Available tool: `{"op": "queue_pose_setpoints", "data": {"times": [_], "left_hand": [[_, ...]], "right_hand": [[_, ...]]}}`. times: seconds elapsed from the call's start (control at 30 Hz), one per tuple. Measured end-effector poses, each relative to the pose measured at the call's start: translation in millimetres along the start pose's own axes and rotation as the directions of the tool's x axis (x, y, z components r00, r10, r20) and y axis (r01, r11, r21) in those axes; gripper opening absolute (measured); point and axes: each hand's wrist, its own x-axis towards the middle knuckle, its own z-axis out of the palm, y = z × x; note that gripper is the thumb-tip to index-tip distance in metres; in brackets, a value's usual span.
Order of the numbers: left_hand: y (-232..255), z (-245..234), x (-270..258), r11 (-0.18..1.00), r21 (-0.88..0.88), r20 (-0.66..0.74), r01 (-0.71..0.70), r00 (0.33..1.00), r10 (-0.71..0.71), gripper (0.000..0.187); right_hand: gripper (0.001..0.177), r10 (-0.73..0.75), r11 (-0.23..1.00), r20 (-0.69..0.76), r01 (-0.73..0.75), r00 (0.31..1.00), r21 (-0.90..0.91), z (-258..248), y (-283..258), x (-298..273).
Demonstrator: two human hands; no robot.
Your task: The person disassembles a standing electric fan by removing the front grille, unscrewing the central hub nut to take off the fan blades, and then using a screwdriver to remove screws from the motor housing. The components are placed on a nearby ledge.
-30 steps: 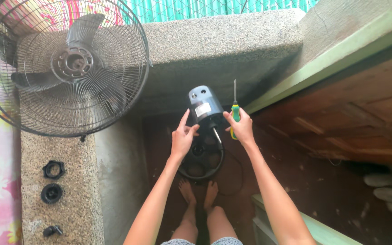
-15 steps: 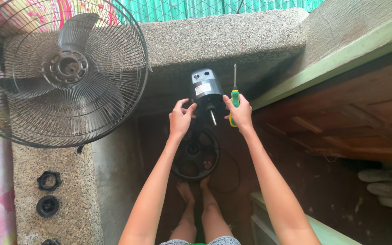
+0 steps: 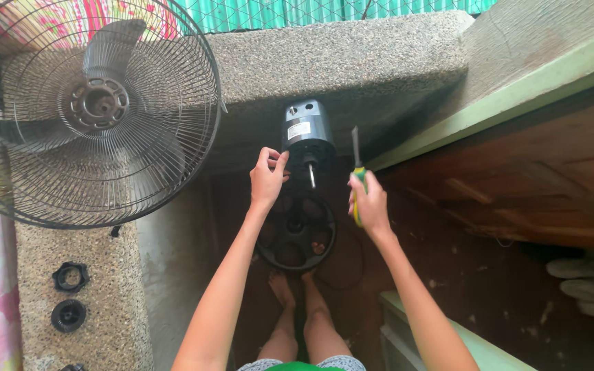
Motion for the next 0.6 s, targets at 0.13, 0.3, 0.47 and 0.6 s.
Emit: {"op": "queue_pose_setpoints", "data": {"times": [0.13, 0.3, 0.47, 0.6], "left_hand": [[-5, 1, 2, 1.0, -0.01, -0.001, 0.011, 1.0, -0.011, 0.036], [-7, 4, 5, 0.999, -0.01, 0.028, 0.034, 0.999, -0.034, 0.036], [-7, 4, 2, 1.0, -0.006, 0.016, 0.025, 1.0, -0.025, 0.036], [-6, 2, 1, 1.0, -0.009, 0.018, 0.022, 1.0, -0.022, 0.036]], "right_hand": [[0.024, 0.13, 0.991, 0.182, -0.131, 0.975, -0.008, -5, 6, -31], [0.026, 0.315, 0.946, 0.282, -0.323, 0.906, -0.019, -1, -2, -32], [0.027, 0.291, 0.937, 0.323, -0.336, 0.901, 0.092, 5, -3, -24], [0.028, 0.318, 0.905, 0.337, -0.39, 0.886, 0.172, 7, 0, -23]]}}
